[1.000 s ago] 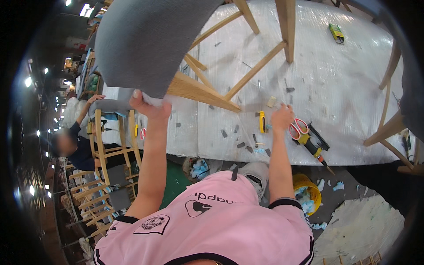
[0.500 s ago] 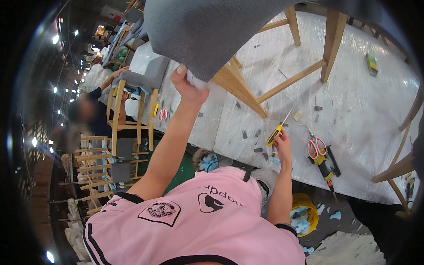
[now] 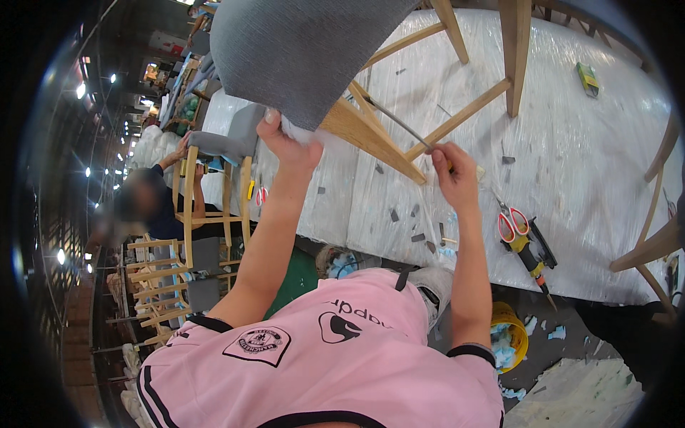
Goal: The person staples gray fabric to the underside of a chair seat using a staple gun, then trims excess fabric with scissors. The person repeats this process on multiple chairs, smoothing and adjusting the fabric before cutting.
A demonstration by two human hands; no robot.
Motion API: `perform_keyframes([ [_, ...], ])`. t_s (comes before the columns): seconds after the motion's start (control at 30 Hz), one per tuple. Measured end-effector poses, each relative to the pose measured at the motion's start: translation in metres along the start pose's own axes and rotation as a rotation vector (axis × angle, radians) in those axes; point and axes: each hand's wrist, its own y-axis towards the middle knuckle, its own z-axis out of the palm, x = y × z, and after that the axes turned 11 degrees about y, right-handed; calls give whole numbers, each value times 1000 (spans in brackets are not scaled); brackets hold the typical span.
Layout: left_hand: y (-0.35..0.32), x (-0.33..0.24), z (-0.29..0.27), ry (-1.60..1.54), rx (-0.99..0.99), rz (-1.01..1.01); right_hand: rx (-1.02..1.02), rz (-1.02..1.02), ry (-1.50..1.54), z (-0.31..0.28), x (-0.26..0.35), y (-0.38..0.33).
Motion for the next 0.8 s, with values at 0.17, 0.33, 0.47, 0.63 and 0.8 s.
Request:
perform_keyframes([
  [0.17,-1,-1,11,154,-158,-29,65,-83,-89,-14,18,36],
  [0.33,-6,6,-7,39,44,90,99,-119,-37,-15,13,43],
  [0.47,-4,7,-9,-115,54,0,137,-111,-12,-9,12,50],
  [0.63,-8,6,-7,-51,21,-34,173,-127,-5,-10,13,60],
  [0.8,-4,-2,10,8,-22,-42,196,-215,-10,-15,8,64],
])
